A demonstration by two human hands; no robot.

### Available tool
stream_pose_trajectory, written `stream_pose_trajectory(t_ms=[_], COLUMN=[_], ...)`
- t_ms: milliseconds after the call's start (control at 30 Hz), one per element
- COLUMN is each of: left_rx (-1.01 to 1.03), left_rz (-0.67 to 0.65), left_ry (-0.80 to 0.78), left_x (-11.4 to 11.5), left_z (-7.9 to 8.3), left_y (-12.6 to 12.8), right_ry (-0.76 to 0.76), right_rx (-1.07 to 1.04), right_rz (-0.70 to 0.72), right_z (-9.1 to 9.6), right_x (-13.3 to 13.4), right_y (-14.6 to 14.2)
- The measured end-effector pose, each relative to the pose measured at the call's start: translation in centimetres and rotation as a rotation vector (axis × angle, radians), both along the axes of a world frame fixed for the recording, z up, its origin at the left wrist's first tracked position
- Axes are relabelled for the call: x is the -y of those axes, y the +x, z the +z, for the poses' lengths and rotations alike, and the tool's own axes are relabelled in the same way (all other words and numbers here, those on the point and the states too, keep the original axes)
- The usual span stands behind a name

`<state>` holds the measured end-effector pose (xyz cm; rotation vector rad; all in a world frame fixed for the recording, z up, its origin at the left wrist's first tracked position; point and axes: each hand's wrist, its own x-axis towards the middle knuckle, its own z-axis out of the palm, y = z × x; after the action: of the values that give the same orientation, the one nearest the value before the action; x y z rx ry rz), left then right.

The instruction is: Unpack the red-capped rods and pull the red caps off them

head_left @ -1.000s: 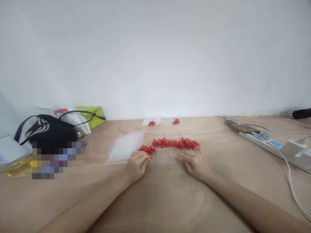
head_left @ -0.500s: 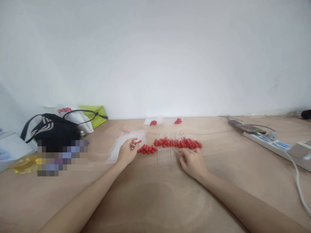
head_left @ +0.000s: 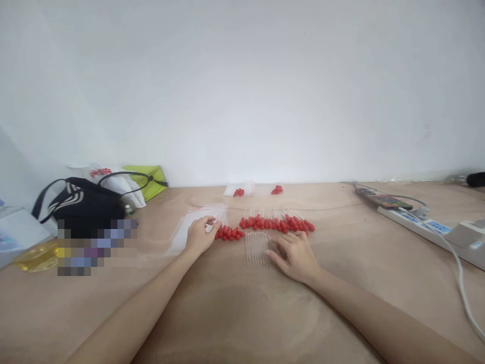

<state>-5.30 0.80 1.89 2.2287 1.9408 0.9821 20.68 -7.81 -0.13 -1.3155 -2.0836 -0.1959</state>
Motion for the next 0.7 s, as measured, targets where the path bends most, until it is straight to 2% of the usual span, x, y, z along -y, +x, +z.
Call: stream_pose_trajectory(t_ms=[67, 133, 267, 367, 533, 700], left_rx=[-0.06, -0.115, -0.19, -0.231, -0.26, -0.234], left_rz=[-0.01, -0.059, -0.201, -0.255, -0.221, -0.136], left_ry=[0.101, 0.135, 0.07, 0.009, -0.091, -0.181], left_x=[0.3, 0.5, 0.6, -0.1, -2.8, -5.1], left_z=[0.3, 0.8, 1.8, 2.3, 2.2, 1.4], left_y=[0.4, 1.1, 3.9, 6.6, 9.9, 11.2], right_ry=[-0.004, -0.005, 0.0, 0.009, 0.009, -0.018], right_rx=[-0.009, -0.013, -0.016, -0.023, 0.005, 0.008], right_rz=[0.019, 0.037, 0.049, 0.027, 0.046, 0.083], right_z=[0.1, 0.2, 0.0, -0.3, -0.6, -0.7], right_x=[0.1, 0.2, 0.1, -0.2, -0.4, -0.5], right_y=[-0.1, -0.1, -0.1, 0.0, 0.2, 0.3])
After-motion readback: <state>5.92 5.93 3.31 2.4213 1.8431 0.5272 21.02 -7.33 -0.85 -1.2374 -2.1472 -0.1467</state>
